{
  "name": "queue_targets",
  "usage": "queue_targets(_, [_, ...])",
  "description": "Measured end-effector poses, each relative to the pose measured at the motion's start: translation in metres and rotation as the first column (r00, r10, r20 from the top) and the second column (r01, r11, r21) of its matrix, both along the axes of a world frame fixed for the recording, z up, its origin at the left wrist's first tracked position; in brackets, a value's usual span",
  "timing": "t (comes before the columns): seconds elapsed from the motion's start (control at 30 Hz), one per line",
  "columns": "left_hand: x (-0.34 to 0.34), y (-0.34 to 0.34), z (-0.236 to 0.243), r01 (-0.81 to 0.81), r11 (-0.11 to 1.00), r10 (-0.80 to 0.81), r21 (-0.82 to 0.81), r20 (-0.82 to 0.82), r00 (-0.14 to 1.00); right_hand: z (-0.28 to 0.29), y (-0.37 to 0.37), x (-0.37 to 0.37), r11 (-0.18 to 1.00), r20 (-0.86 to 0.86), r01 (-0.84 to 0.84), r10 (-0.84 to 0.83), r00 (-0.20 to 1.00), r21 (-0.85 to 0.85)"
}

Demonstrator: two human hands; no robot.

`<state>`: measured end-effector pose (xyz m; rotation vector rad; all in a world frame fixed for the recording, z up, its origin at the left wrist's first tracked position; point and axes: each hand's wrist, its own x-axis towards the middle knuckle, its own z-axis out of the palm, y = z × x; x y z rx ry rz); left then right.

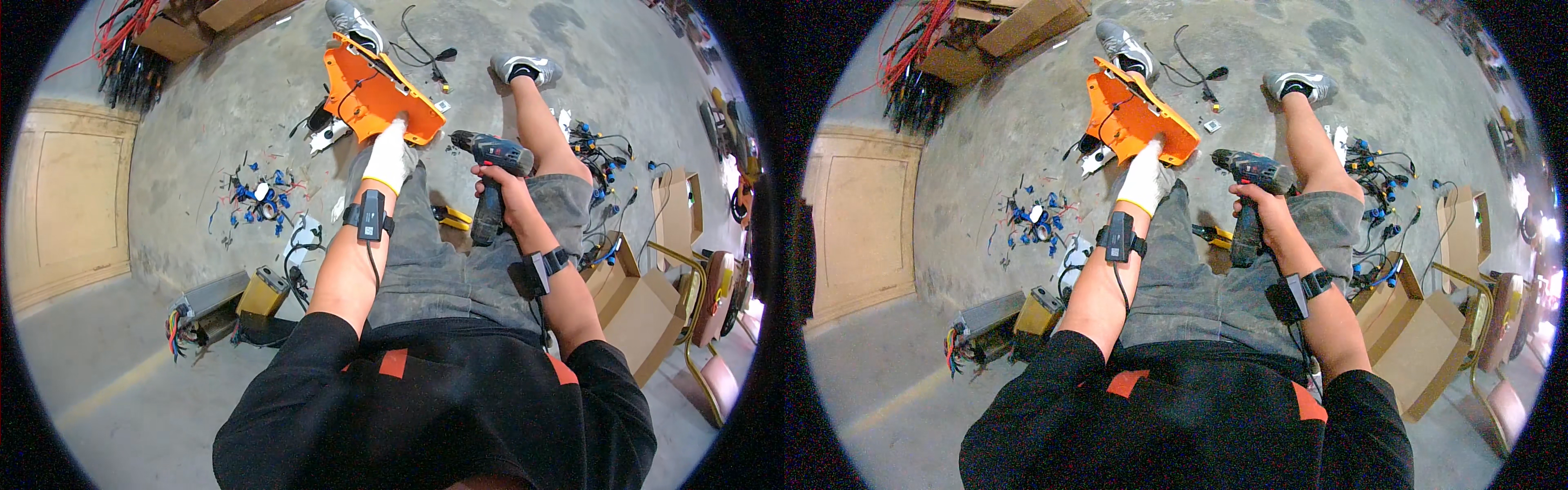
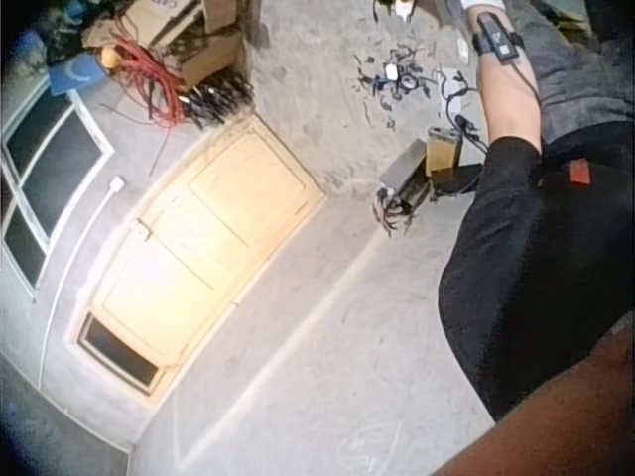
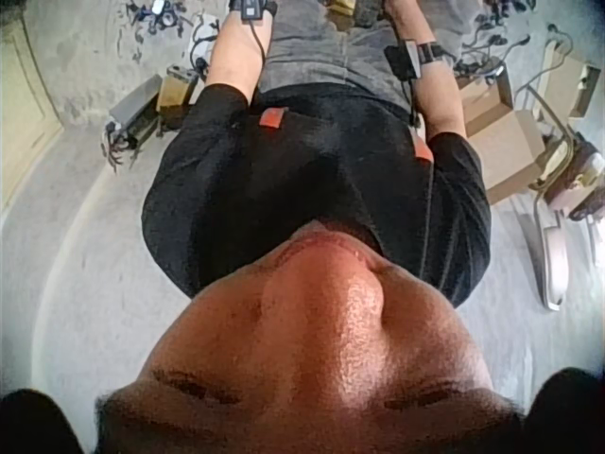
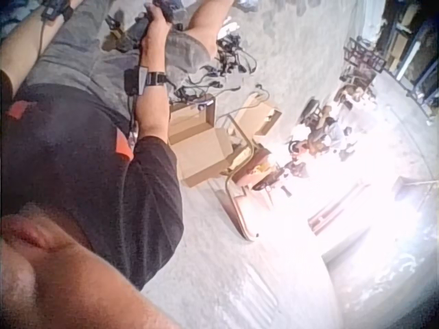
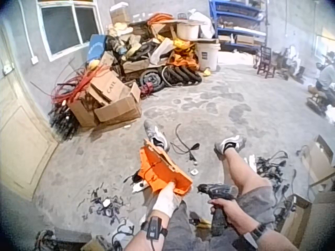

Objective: Repairing or assembling an orange motorcycle body part using an electric drill and hand tools.

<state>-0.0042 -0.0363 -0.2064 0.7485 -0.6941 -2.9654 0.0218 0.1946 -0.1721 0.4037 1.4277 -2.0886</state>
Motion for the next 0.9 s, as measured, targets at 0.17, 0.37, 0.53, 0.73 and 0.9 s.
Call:
queue_targets(0.17, [0.001,0.002,0.009,0.006,1.0,-0.006,-0.007,0.043,0.999,-0.002,-0.003,0.002,0.999,-0.025,0.004,-0.003,1.0,0.039])
queue_targets(0.37, [0.004,0.004,0.019,0.05,0.996,-0.044,-0.08,0.068,0.997,-0.003,0.0,0.001,0.998,-0.024,-0.005,0.006,1.0,0.056])
queue_targets(0.53, [0.004,-0.001,0.011,0.06,0.996,-0.056,-0.066,0.056,0.997,0.0,-0.004,0.003,0.998,-0.043,0.014,-0.011,0.999,0.063])
queue_targets(0.73, [0.005,0.001,0.005,0.014,0.999,-0.013,-0.042,0.003,1.0,0.003,-0.003,0.005,0.998,-0.053,0.01,-0.007,0.999,0.068])
queue_targets(0.9, [0.003,-0.004,-0.005,0.017,0.999,-0.017,0.032,0.0,1.0,-0.011,-0.007,0.002,0.979,-0.197,-0.037,0.077,0.977,0.2])
